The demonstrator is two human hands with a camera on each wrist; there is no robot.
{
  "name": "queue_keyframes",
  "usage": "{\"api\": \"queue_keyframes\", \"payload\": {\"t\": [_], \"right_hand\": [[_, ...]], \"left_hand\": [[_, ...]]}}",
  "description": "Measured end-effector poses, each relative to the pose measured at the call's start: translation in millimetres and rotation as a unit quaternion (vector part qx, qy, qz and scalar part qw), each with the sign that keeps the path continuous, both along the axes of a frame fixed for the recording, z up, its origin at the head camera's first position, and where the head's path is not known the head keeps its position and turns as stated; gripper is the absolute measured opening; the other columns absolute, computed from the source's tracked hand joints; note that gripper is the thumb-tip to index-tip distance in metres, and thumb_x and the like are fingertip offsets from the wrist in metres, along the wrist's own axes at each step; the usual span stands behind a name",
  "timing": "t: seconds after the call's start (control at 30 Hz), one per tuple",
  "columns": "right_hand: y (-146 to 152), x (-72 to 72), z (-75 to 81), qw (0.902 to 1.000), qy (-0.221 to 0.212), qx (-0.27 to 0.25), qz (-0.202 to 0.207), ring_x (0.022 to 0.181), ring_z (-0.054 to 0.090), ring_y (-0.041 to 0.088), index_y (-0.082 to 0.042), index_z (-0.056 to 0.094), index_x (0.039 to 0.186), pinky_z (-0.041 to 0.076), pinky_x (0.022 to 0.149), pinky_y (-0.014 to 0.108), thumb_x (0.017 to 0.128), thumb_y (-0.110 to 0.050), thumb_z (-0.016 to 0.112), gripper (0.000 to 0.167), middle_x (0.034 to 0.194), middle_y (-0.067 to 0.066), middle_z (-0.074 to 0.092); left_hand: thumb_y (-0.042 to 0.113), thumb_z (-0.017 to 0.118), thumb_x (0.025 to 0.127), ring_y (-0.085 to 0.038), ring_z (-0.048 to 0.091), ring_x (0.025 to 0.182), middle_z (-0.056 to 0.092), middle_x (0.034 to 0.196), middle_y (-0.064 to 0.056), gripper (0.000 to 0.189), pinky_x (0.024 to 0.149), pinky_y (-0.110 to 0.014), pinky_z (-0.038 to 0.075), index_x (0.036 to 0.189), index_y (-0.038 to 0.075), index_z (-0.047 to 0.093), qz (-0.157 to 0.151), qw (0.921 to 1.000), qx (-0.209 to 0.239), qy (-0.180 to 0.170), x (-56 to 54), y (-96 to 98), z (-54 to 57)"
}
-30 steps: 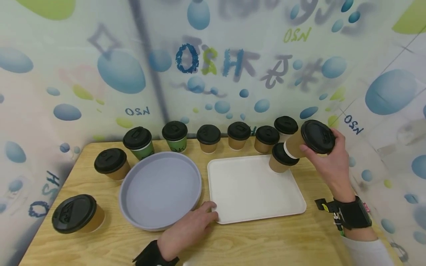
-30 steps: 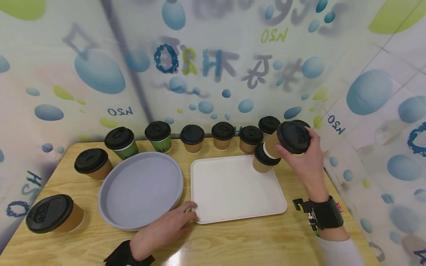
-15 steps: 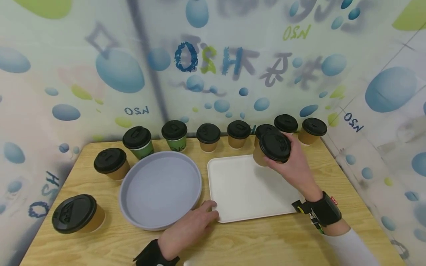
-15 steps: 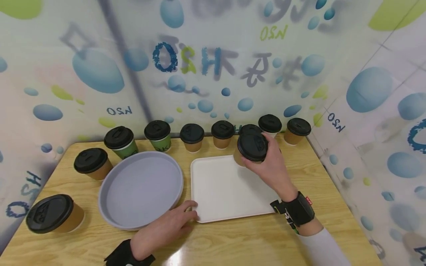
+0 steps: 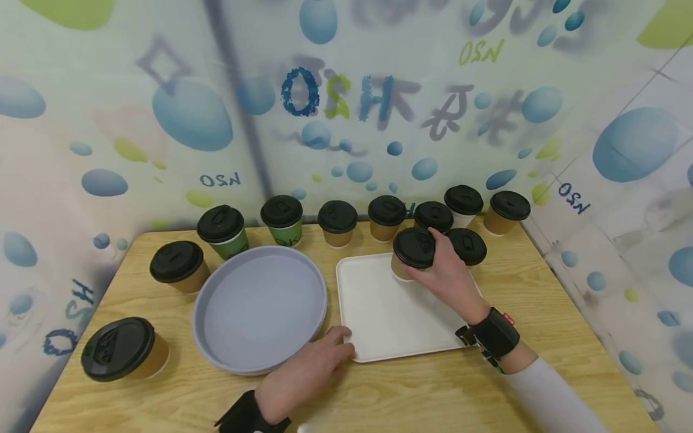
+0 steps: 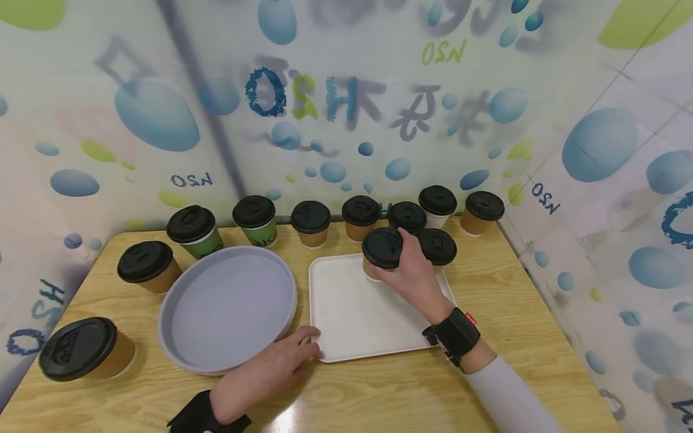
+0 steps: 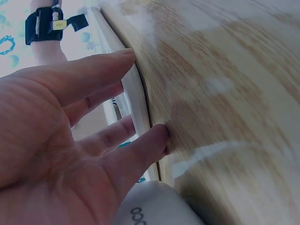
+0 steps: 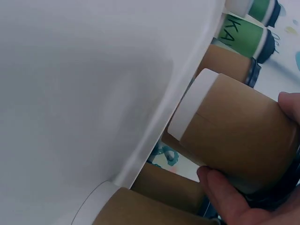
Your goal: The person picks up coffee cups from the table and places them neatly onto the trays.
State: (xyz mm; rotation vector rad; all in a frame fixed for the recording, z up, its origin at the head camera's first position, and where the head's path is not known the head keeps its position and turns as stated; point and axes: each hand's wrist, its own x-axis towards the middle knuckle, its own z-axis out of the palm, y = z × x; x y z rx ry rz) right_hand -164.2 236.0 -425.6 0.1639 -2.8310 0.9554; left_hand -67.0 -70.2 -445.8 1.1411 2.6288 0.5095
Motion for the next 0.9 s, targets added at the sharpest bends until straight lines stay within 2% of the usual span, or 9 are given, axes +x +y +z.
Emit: {"api": "queue_keyframes", "payload": {"t": [0.27,0.4,0.67,0.8,0.9], "right_hand": [[-6.2,-2.8,-9.4,0.9994,-0.009,0.03,0.016,0.127,0.054,0.049,0.006,0.022,0.158,0.05,0.098,0.06,0.089,-0.038,0.082,0.101,0.149,0.032,0.039],[-6.2,-4.3,-13.2,0.9991,0.004,0.038,0.018,0.121,0.057,0.049,0.006,0.023,0.157,0.052,0.095,0.06,0.089,-0.037,0.081,0.099,0.149,0.032,0.037],[-4.6,-3.0,-19.2,0.9964,0.052,0.061,0.027,0.091,0.067,0.045,0.008,0.026,0.156,0.058,0.077,0.055,0.089,-0.032,0.083,0.097,0.149,0.035,0.035],[-4.3,-1.3,-18.7,0.9962,0.055,0.062,0.028,0.089,0.067,0.044,0.005,0.024,0.157,0.059,0.072,0.053,0.088,-0.034,0.084,0.1,0.153,0.034,0.032],[-3.5,2.1,-14.4,0.9964,0.046,0.064,0.03,0.097,0.067,0.045,0.006,0.022,0.159,0.058,0.066,0.048,0.088,-0.033,0.084,0.102,0.158,0.034,0.027]], "left_hand": [[0.007,0.08,0.09,-0.01,0.064,0.098,0.057,0.13,-0.007,0.023,0.07,-0.017,0.052,0.11,0.017,0.072,0.002,0.9999,0.001,0.012,2.3,-1.3,-0.6],[0.007,0.079,0.09,-0.011,0.064,0.099,0.057,0.13,-0.007,0.022,0.07,-0.018,0.052,0.108,0.016,0.072,0.004,0.9998,0.002,0.017,3.0,-1.7,-1.0],[0.007,0.08,0.089,-0.007,0.062,0.095,0.057,0.132,-0.006,0.025,0.07,-0.018,0.051,0.109,0.018,0.071,0.003,1.0,0.005,0.0,1.1,-0.9,-1.2],[0.008,0.08,0.09,-0.007,0.062,0.094,0.056,0.132,-0.006,0.024,0.069,-0.017,0.051,0.11,0.018,0.072,0.003,1.0,0.007,-0.002,0.6,-0.5,-0.6],[0.009,0.078,0.091,-0.009,0.063,0.098,0.056,0.132,-0.006,0.021,0.072,-0.018,0.052,0.11,0.017,0.072,0.004,0.9999,0.009,-0.004,0.3,-0.2,0.3]]}}
